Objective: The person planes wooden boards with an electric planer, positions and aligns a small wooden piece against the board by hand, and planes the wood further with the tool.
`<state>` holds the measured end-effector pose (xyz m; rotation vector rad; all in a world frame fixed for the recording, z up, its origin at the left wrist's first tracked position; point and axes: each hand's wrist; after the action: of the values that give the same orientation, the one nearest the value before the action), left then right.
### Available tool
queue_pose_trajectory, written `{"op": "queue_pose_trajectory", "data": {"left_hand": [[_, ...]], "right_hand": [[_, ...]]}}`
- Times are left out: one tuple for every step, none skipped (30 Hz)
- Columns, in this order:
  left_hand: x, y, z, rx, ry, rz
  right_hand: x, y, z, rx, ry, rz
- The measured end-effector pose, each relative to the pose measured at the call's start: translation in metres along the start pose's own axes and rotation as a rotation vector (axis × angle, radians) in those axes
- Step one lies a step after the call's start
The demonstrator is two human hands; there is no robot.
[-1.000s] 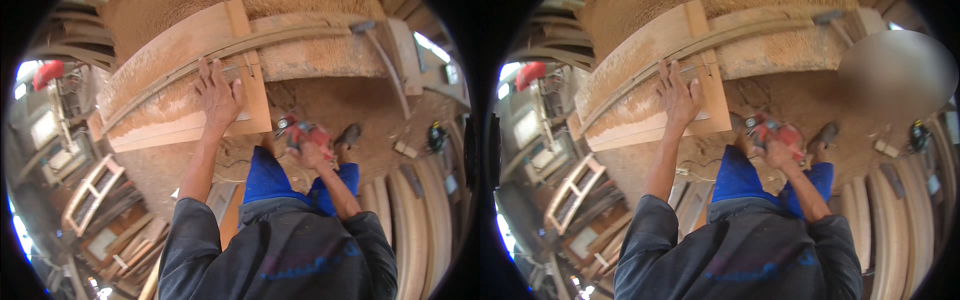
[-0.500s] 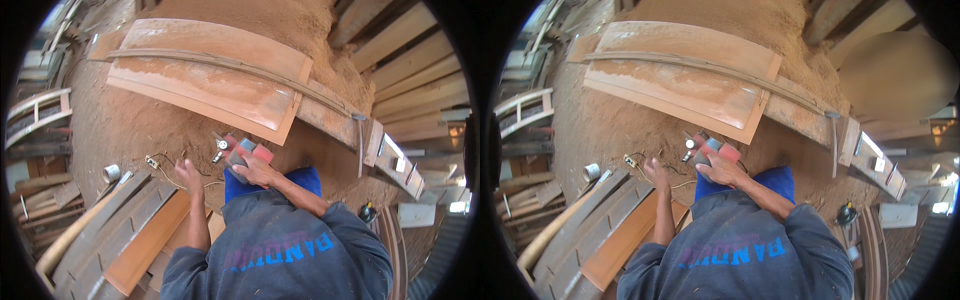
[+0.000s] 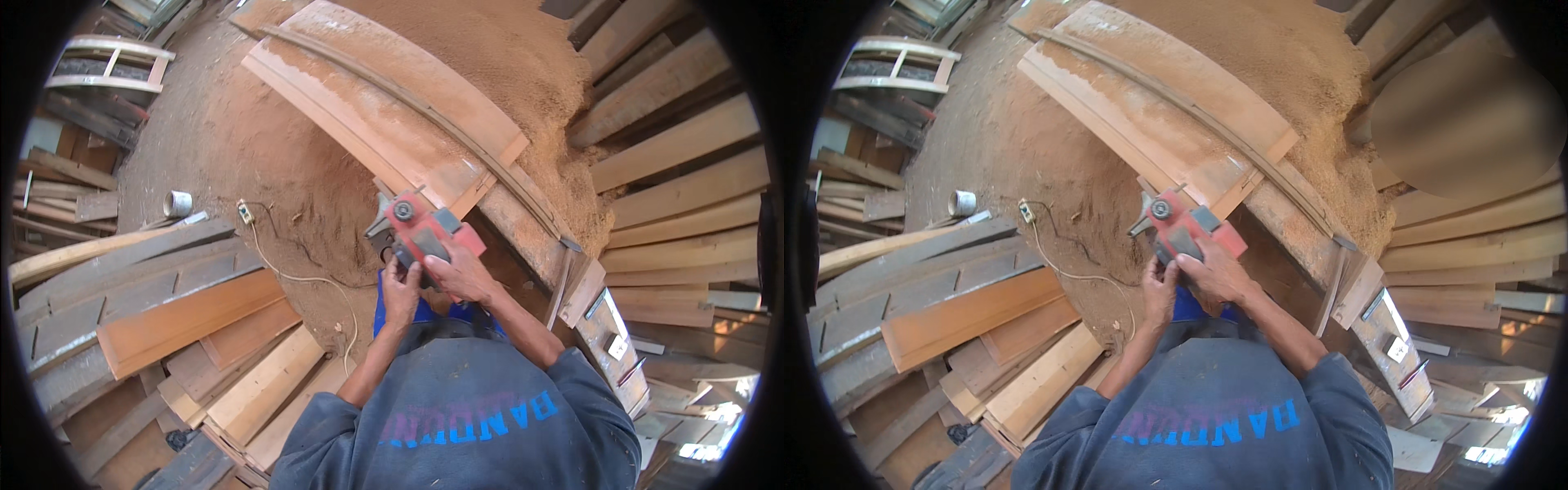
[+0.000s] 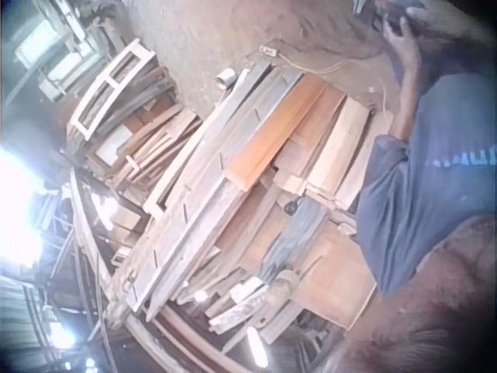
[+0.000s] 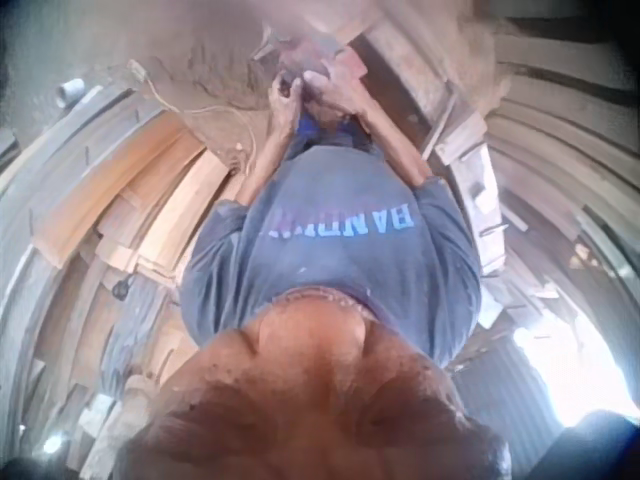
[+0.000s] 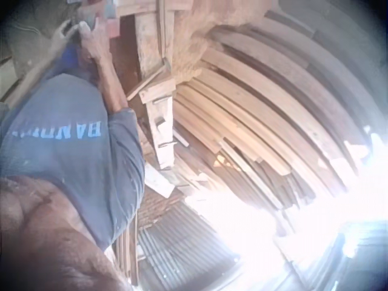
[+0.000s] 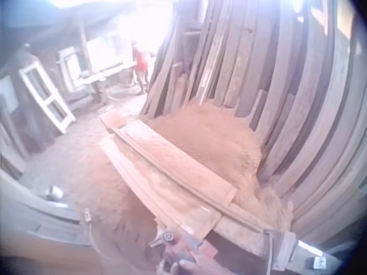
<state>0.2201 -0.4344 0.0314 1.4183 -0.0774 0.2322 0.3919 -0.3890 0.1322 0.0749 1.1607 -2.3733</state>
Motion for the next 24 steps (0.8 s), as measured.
{"op": "queue_pose_trajectory", "data": {"left_hand": [[0.003,-0.012,0.006,-0.013,0.008,-0.094],[0.006,-0.023,0.015,-0.029,0.015,-0.189],[0.018,-0.018,0.022,-0.100,0.025,-0.220],[0.027,-0.012,0.026,-0.078,-0.004,-0.306],[0.034,-0.004,0.027,-0.134,-0.027,-0.313],[0.039,0.003,0.026,-0.166,-0.037,-0.318],[0.045,0.011,0.026,-0.201,-0.045,-0.323],[0.043,-0.003,0.026,-0.168,-0.040,-0.380],[0.043,-0.007,0.021,-0.134,-0.039,-0.437],[0.041,-0.010,0.016,-0.142,-0.034,-0.437],[0.037,-0.014,0.008,-0.109,-0.015,-0.444],[0.032,-0.015,-0.001,-0.077,0.000,-0.449],[0.022,-0.021,-0.014,-0.095,-0.022,-0.392],[0.014,-0.026,-0.023,-0.098,-0.013,-0.394],[0.008,-0.028,-0.034,-0.081,0.032,-0.326],[0.006,-0.020,-0.047,-0.067,0.071,-0.258],[0.003,-0.012,-0.060,-0.066,0.072,-0.143],[-0.006,-0.011,-0.076,-0.066,0.081,-0.143],[-0.015,-0.013,-0.093,-0.016,0.068,-0.159],[-0.026,-0.013,-0.110,0.034,0.058,-0.179],[-0.033,-0.004,-0.129,0.003,0.035,-0.224],[-0.036,0.004,-0.149,-0.032,0.004,-0.265],[-0.053,0.000,-0.168,0.014,0.010,-0.196],[-0.073,-0.004,-0.187,0.063,0.022,-0.132]], "right_hand": [[-0.002,0.010,0.007,0.025,-0.006,0.007],[-0.001,0.020,0.014,0.053,-0.017,0.014],[-0.004,0.034,0.018,0.031,0.017,0.014],[-0.007,0.046,0.021,0.008,0.049,0.013],[-0.010,0.056,0.021,0.014,0.041,0.018],[-0.012,0.062,0.024,0.040,0.027,-0.019],[-0.013,0.066,0.024,0.065,0.013,-0.056],[-0.014,0.069,0.021,0.073,0.003,-0.055],[-0.016,0.067,0.014,0.016,0.026,-0.050],[-0.018,0.064,0.007,-0.042,0.049,-0.047],[-0.020,0.059,0.000,-0.036,0.041,-0.046],[-0.022,0.047,-0.008,-0.006,0.028,0.037],[-0.022,0.036,-0.018,0.016,0.012,0.122],[-0.019,0.028,-0.028,0.015,0.003,0.123],[-0.015,0.019,-0.039,0.000,0.006,0.101],[-0.011,0.012,-0.049,-0.010,0.013,0.075],[-0.008,0.005,-0.062,-0.007,0.010,0.076],[-0.004,-0.004,-0.077,-0.051,0.009,0.049],[0.000,-0.015,-0.092,-0.091,0.012,0.021],[0.003,-0.029,-0.106,-0.099,0.016,0.033],[0.004,-0.041,-0.122,-0.099,0.028,0.045],[0.003,-0.048,-0.139,-0.147,0.062,0.056],[0.009,-0.062,-0.155,-0.211,0.076,0.067],[0.017,-0.082,-0.170,-0.237,0.070,0.078]]}}
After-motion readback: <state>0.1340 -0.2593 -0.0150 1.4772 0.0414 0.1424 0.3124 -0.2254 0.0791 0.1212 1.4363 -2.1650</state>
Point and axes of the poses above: each hand's wrist, its own z-axis away from the middle knuckle, its own x-axis out of the palm, y = z × x, and after that the axes turned 13 degrees about x, right-handed
